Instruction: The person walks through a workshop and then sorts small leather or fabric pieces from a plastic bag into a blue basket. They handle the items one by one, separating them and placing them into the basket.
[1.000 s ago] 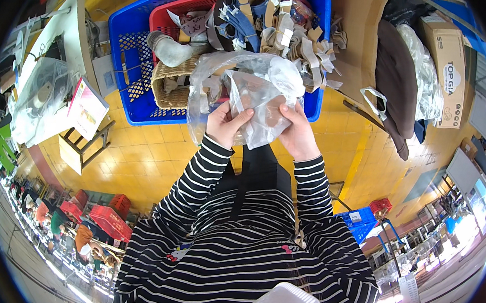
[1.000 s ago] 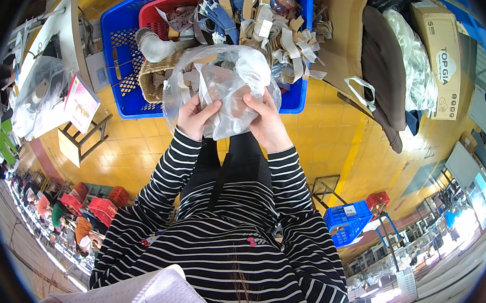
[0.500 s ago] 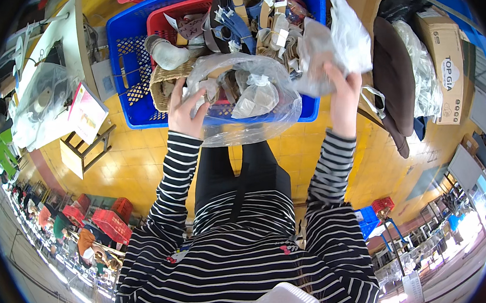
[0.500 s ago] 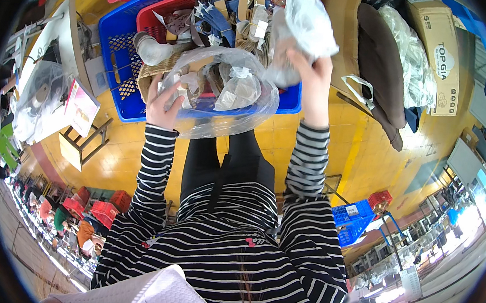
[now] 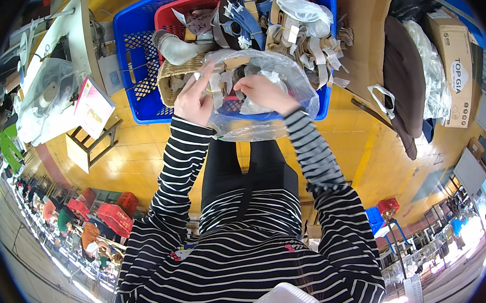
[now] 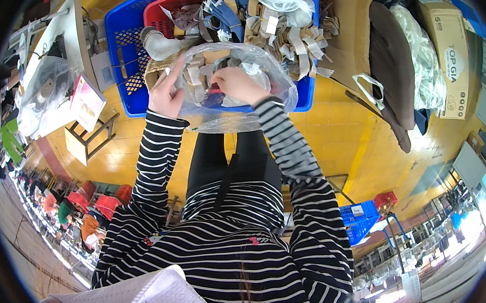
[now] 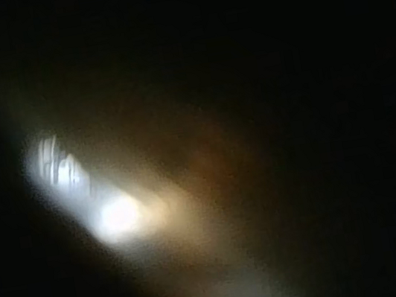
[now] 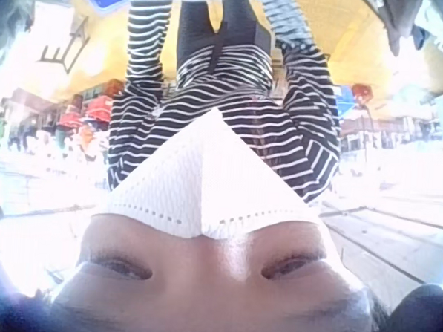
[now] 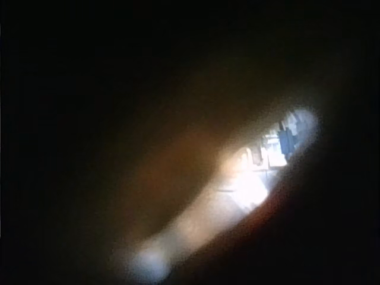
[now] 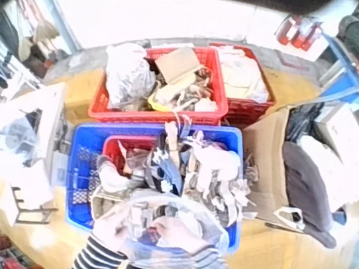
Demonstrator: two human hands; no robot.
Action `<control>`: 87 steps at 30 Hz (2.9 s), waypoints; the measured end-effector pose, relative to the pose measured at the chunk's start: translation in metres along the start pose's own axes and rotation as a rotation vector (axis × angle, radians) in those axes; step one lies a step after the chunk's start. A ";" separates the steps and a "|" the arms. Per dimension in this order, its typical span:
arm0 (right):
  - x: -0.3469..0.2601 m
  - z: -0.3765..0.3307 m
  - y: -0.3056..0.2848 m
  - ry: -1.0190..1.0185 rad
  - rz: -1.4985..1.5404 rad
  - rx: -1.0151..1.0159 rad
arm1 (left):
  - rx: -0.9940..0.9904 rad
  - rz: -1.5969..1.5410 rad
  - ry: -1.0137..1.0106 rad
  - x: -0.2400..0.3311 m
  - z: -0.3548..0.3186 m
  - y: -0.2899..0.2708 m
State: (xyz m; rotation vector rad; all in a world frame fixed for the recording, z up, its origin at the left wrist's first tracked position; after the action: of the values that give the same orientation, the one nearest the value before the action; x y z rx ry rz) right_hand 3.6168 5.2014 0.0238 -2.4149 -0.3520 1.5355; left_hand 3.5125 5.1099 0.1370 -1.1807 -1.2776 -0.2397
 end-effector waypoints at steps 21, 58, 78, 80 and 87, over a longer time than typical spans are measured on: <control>0.116 -0.003 0.044 0.563 0.575 -0.015 | -0.050 -0.017 0.119 -0.009 -0.004 -0.013; -0.029 -0.094 0.020 0.182 2.514 -0.132 | -0.252 -0.410 0.032 0.034 0.005 0.033; -0.051 -0.096 0.014 0.097 2.653 -0.277 | -0.211 -0.499 -0.103 0.044 0.007 0.027; -0.053 -0.095 0.011 0.102 2.566 -0.250 | -0.204 -0.537 -0.113 0.043 0.006 0.027; -0.059 -0.107 -0.008 0.197 2.070 -0.190 | -0.093 -0.497 -0.067 0.039 0.009 0.002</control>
State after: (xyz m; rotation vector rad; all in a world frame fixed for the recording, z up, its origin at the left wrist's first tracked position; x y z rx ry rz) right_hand 3.6888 5.1799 0.1206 -2.6022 2.8083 1.3528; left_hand 3.5225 5.1355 0.1668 -0.9364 -1.6224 -0.6326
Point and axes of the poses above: each hand's wrist, its own z-axis towards the middle knuckle, its own y-axis out of the palm, x = y × z, the point moved 8 cm from there along z, towards the middle knuckle, and after that the axes turned 8 degrees about -z, right-handed, at the moved point
